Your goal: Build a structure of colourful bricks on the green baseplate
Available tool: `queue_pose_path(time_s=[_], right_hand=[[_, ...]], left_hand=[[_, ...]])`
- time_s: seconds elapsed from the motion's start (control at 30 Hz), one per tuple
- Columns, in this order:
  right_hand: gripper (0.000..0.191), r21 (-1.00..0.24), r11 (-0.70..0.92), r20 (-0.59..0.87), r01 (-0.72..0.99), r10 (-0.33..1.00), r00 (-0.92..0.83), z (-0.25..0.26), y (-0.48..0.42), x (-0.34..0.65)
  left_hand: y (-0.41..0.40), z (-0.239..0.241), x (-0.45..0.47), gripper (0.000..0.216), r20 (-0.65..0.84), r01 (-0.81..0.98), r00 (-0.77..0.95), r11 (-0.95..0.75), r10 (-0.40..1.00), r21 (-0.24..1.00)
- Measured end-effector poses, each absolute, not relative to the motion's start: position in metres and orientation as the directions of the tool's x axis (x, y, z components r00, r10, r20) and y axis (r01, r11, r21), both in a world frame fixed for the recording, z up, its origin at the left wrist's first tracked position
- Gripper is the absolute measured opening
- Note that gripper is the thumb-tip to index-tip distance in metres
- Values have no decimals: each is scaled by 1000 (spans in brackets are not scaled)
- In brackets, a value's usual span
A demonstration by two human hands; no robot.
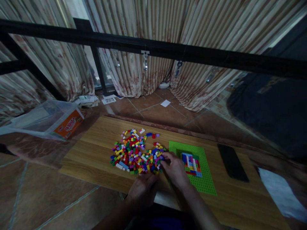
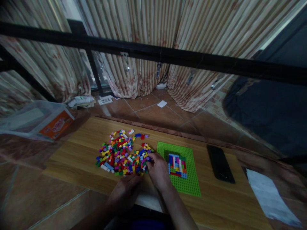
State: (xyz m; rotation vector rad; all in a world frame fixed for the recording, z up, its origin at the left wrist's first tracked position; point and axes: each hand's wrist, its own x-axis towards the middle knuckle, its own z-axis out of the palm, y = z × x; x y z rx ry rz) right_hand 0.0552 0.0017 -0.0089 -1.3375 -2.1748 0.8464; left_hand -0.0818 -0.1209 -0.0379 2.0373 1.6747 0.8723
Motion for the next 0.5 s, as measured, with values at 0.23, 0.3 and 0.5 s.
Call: queue_pose_path(time_s=[0.23,0.3,0.5], right_hand=[[29,-569,542,221,619,825,-520,11,45,6],[33,-493,590,227,639,796,-560,12,61,-15],[25,-386,648,128,657,742,-658,2,90,-48]], left_hand=[[-122,-37,-81,9,242,746,91,-227,966,626],[-122,-39,-81,11,252,742,88,-232,964,629],[-121,-48,-83,14,297,729,55,-242,953,641]])
